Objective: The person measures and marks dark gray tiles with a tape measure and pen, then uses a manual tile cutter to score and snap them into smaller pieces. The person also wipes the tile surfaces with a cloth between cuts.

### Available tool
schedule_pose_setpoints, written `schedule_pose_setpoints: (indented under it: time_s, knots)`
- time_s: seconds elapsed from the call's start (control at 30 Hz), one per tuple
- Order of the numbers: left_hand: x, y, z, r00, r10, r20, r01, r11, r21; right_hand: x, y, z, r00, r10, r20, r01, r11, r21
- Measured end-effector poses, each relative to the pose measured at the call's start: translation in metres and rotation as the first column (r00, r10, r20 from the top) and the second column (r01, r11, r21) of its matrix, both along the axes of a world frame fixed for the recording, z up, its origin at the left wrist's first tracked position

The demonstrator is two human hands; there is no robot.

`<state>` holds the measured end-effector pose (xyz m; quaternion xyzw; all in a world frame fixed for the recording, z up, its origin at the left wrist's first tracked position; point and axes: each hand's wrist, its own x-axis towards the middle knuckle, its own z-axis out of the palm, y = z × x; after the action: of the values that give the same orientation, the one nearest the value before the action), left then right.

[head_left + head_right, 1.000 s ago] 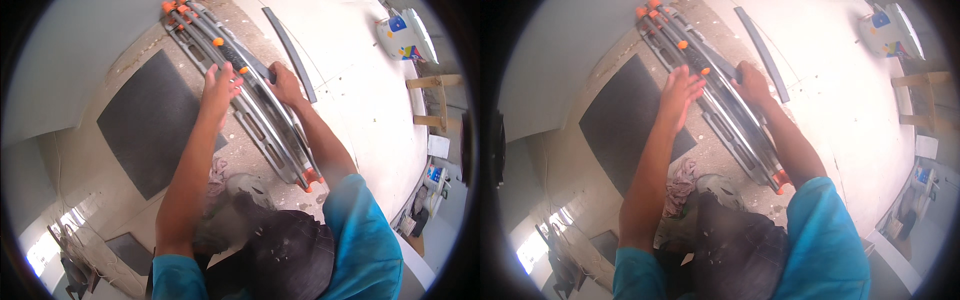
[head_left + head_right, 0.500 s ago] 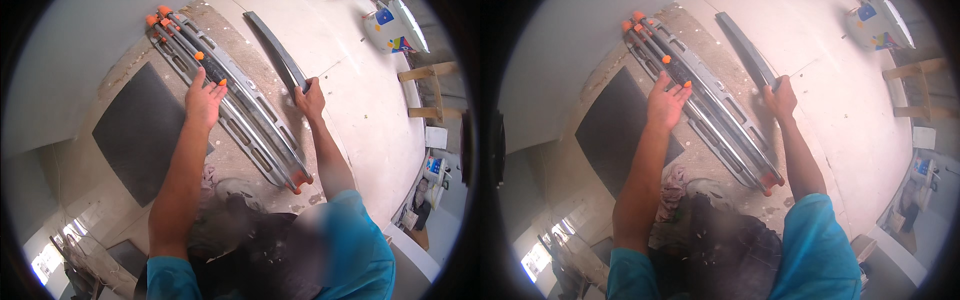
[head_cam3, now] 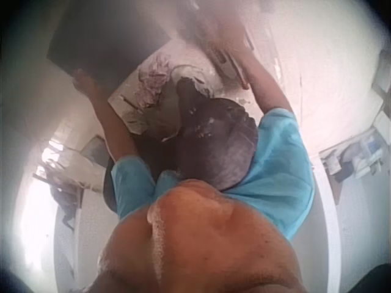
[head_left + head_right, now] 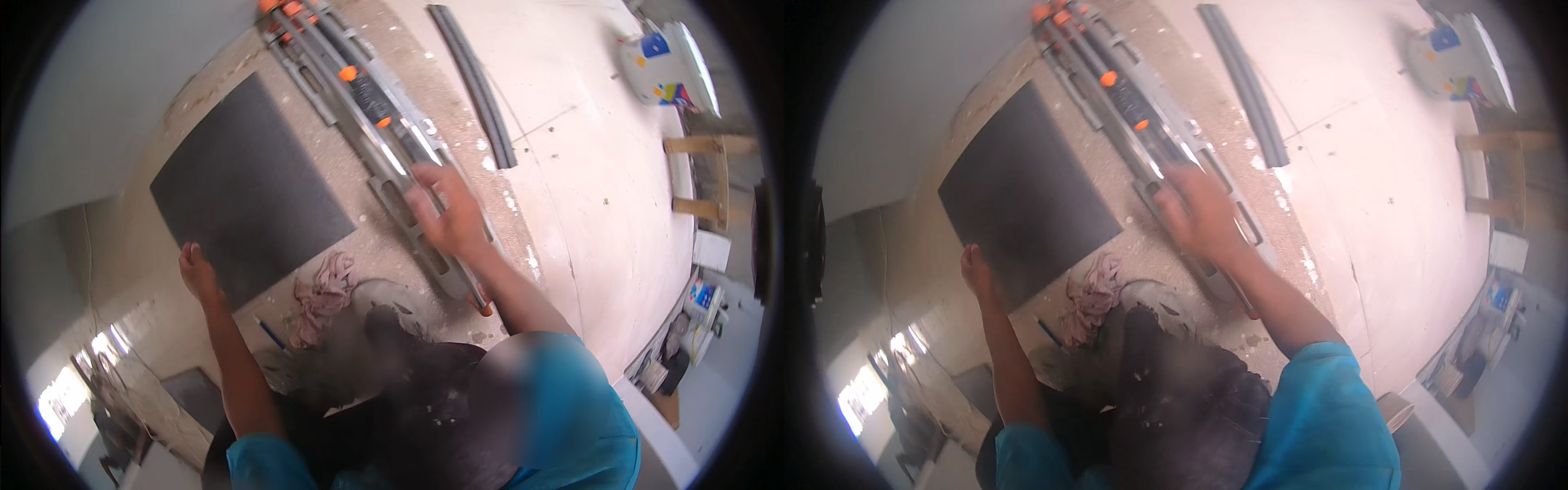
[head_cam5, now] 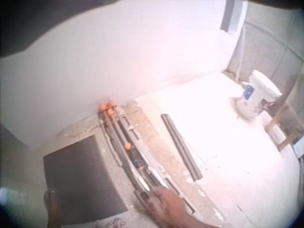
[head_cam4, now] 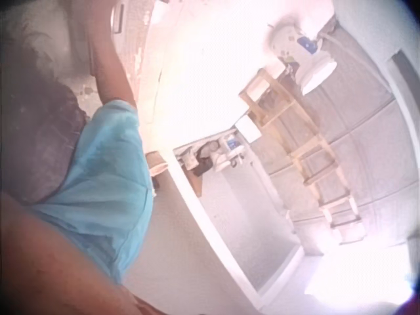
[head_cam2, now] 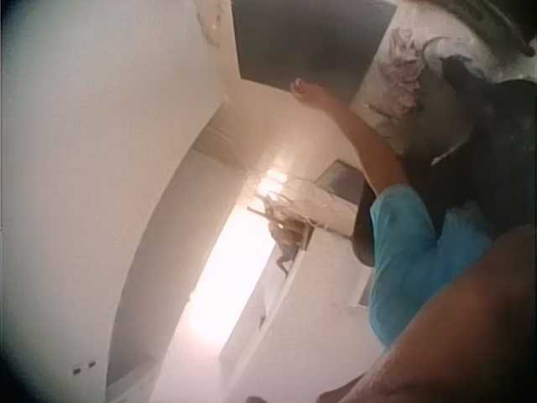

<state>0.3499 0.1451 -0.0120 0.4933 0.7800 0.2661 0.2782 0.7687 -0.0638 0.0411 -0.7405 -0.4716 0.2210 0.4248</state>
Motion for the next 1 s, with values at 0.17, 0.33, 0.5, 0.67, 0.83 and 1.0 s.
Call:
schedule_pose_setpoints:
  time_s: [0.17,0.33,0.5,0.67,0.83,1.0]
  knots:
    - [-0.134,-0.033,-0.065,0.845,-0.034,-0.534,-0.16,0.936,-0.313,-0.097,0.013,-0.031,0.963,0.267,0.035,-0.263,0.96,-0.094]
    - [-0.101,-0.053,-0.059,0.882,-0.114,-0.458,-0.056,0.938,-0.342,-0.123,0.027,-0.042,0.976,0.203,-0.078,-0.217,0.93,-0.296]
    - [-0.09,-0.046,-0.034,0.96,0.05,-0.275,-0.152,0.919,-0.364,-0.132,0.032,-0.05,0.991,0.077,-0.11,-0.106,0.949,-0.296]
    - [-0.113,-0.039,-0.044,0.947,0.264,0.182,-0.184,0.912,-0.367,-0.112,0.043,-0.05,0.936,-0.08,-0.344,-0.039,0.944,-0.328]
    - [-0.074,-0.034,-0.015,0.884,0.394,0.25,-0.259,0.86,-0.44,-0.085,0.053,-0.029,0.997,0.073,0.025,-0.064,0.965,-0.255]
    - [-0.108,-0.036,-0.034,0.87,0.402,0.285,-0.276,0.876,-0.395,-0.022,0.088,0.024,0.849,-0.018,0.527,0.056,0.997,-0.055]
